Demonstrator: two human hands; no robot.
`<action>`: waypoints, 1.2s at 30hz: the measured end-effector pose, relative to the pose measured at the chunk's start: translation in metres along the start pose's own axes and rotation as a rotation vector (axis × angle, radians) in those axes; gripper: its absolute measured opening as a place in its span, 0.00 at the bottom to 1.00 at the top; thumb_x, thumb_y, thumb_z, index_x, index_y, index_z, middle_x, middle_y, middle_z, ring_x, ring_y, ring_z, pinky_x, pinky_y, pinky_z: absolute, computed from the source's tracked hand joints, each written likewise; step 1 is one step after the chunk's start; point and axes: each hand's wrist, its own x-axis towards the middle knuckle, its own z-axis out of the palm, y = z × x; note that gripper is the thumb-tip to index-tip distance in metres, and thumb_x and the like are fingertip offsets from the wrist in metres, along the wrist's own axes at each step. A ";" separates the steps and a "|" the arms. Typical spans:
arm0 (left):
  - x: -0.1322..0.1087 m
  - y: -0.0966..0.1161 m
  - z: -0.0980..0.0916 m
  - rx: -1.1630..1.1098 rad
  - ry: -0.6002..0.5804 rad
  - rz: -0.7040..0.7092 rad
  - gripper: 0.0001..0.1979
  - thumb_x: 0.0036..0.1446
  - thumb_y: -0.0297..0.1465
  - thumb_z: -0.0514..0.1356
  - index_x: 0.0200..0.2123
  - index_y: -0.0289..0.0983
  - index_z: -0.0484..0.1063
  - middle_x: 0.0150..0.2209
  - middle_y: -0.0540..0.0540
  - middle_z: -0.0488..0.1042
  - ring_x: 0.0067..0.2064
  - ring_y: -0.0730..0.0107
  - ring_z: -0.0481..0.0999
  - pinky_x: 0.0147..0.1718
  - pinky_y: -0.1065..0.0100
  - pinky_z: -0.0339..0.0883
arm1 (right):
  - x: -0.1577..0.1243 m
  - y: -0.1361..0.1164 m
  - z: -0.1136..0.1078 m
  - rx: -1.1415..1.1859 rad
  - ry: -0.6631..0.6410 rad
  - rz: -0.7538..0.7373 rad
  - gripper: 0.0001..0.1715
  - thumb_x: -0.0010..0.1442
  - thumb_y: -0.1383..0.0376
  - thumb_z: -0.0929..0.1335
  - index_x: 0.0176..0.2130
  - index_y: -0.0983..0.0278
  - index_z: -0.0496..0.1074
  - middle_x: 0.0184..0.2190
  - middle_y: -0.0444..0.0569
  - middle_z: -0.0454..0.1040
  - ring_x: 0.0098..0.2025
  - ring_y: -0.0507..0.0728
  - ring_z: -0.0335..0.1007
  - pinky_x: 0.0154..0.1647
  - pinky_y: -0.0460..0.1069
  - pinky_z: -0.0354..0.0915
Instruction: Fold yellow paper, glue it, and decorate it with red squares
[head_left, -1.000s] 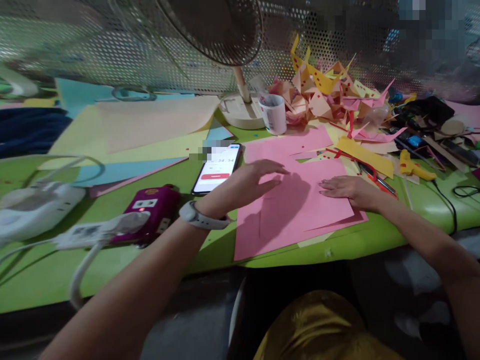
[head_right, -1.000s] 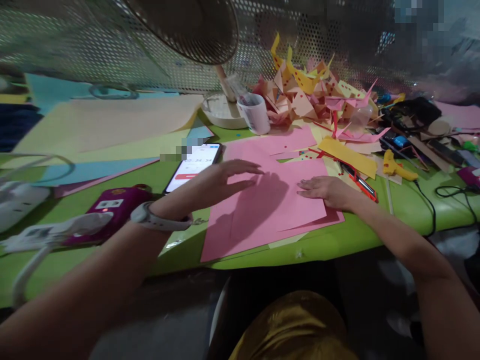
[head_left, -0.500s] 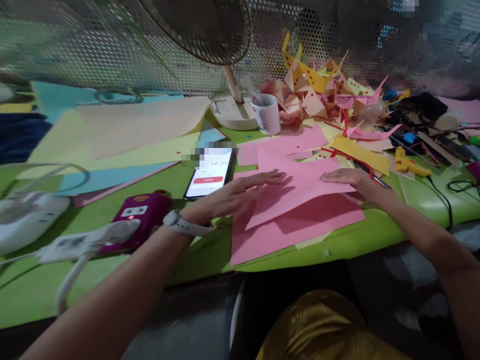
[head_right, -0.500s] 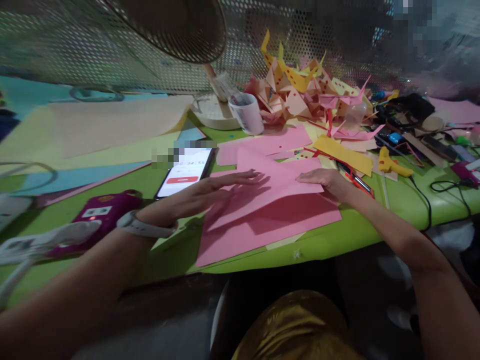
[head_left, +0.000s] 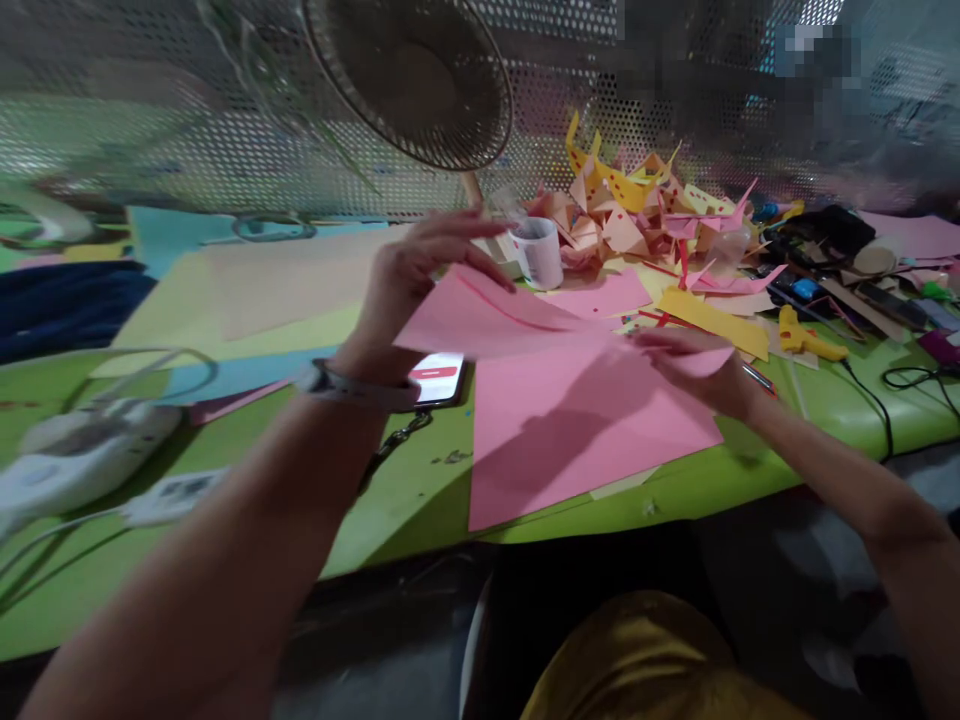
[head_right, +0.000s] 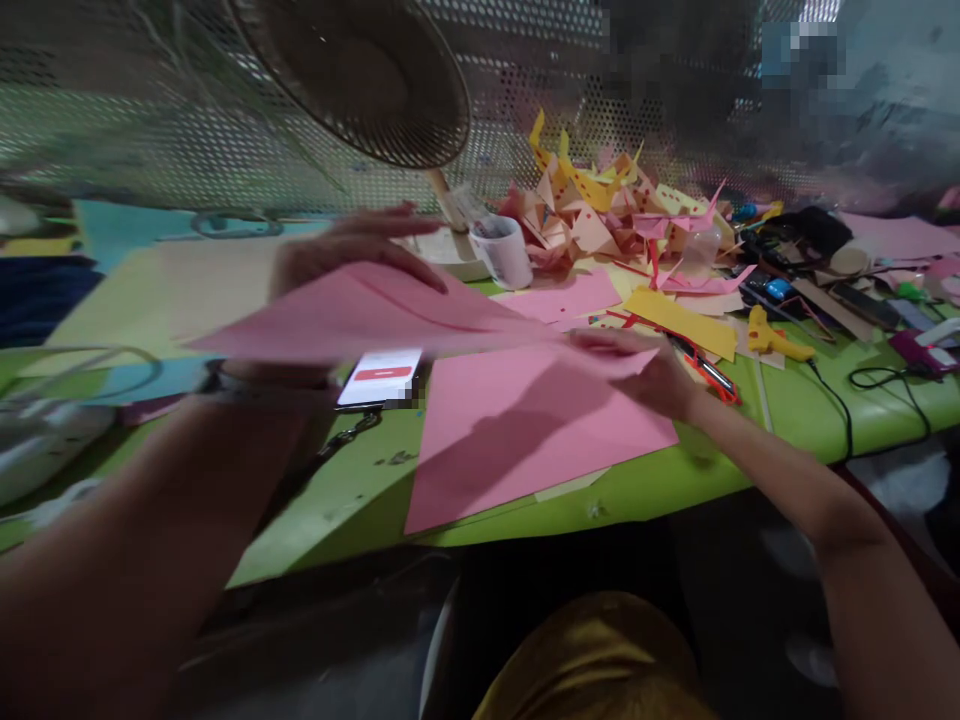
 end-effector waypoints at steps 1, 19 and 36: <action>0.008 0.007 -0.005 0.078 0.013 0.063 0.12 0.58 0.38 0.63 0.25 0.38 0.76 0.50 0.52 0.80 0.64 0.55 0.68 0.67 0.52 0.50 | -0.002 0.000 0.002 -0.046 -0.113 -0.047 0.24 0.63 0.61 0.70 0.58 0.60 0.75 0.60 0.52 0.75 0.61 0.62 0.72 0.65 0.59 0.68; 0.046 0.023 0.103 0.620 -0.771 0.537 0.13 0.54 0.19 0.57 0.34 0.36 0.81 0.55 0.45 0.79 0.71 0.55 0.59 0.72 0.49 0.37 | -0.023 -0.043 0.067 0.304 -0.999 0.430 0.23 0.63 0.68 0.70 0.57 0.67 0.75 0.54 0.53 0.78 0.58 0.58 0.72 0.57 0.48 0.66; -0.055 -0.028 0.093 0.449 -0.783 0.292 0.29 0.74 0.40 0.44 0.73 0.39 0.49 0.74 0.40 0.49 0.75 0.56 0.43 0.71 0.50 0.42 | -0.062 0.012 0.000 -0.608 -0.420 -0.428 0.21 0.64 0.69 0.67 0.56 0.63 0.73 0.38 0.52 0.78 0.39 0.57 0.72 0.40 0.51 0.66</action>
